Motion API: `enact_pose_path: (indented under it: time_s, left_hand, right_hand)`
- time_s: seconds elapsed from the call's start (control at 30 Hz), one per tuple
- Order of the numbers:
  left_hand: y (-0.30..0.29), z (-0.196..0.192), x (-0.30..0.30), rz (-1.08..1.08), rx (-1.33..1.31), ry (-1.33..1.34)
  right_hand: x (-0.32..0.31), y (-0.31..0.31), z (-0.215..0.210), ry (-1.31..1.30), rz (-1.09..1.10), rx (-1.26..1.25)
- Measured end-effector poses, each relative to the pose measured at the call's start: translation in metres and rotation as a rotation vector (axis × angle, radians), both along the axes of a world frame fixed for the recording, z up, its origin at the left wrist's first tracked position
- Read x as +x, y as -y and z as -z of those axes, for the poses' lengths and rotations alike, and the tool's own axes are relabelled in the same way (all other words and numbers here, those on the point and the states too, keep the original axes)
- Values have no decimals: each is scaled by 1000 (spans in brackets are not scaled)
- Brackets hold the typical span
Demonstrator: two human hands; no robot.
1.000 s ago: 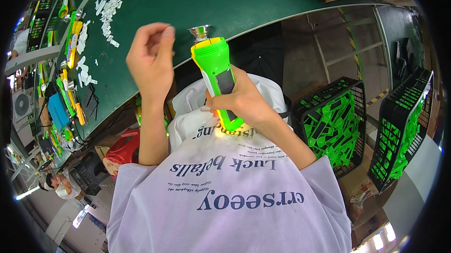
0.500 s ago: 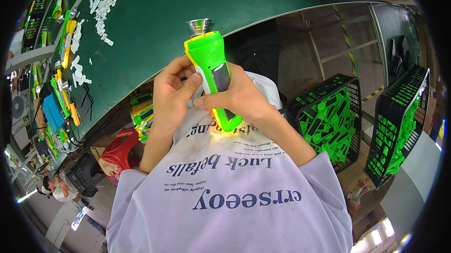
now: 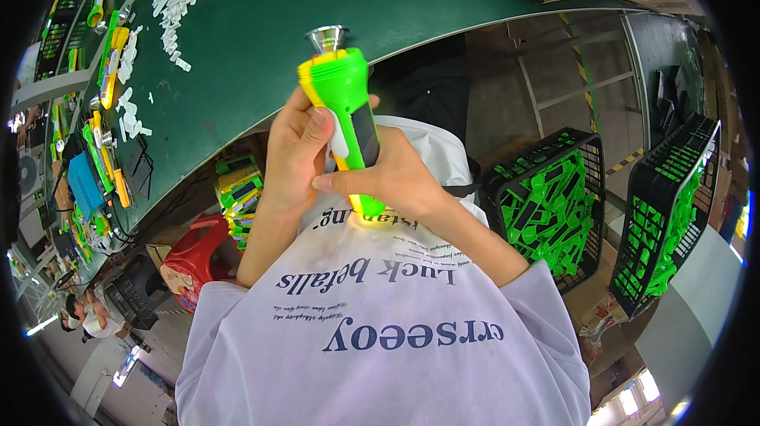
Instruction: The person assembles flashlights by inserting plastic switch pieces into casing halves, joining the casing sections together by hand, and placing the assembled flashlights onto a conveyor belt.
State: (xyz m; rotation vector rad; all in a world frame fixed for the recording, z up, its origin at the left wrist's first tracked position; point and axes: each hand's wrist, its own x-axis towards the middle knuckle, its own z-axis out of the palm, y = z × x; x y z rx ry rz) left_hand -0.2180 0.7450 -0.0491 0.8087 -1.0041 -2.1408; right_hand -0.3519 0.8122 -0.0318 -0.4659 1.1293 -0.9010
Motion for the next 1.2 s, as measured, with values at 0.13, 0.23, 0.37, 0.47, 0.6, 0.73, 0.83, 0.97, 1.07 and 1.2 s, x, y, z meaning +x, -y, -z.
enact_pose_path:
  time_s: [0.13, 0.23, 0.37, 0.47, 0.6, 0.73, 0.83, 0.97, 1.07, 1.2]
  left_hand:
    - [-5, -2, -3, -82, -81, 31]
    - [-6, -1, 0, -88, -424, 209]
    - [-10, -11, -14, -178, -377, 335]
    - [-14, -14, -15, -259, -427, 289]
    - [-15, -12, -15, -276, -421, 268]
    - [-13, -8, -17, -275, -355, 247]
    - [-9, -18, -20, -291, -333, 194]
    - [1, -18, -16, -239, -478, 243]
    - [19, -18, -12, -154, -631, 492]
    - [30, -31, -13, -109, -988, 736]
  right_hand:
    - [3, -4, 2, -305, -28, -66]
    - [7, -5, 5, -466, 6, -206]
    - [12, -4, 6, -520, 94, -286]
    - [12, -7, 10, -652, 65, -343]
    - [14, -8, 16, -714, 114, -330]
    - [14, -6, 15, -720, 138, -402]
    - [11, -9, 22, -636, 71, -358]
    - [11, -6, 24, -486, 37, -329]
    - [12, -5, 28, -458, 63, -353]
    - [18, -2, 27, -318, 230, -394]
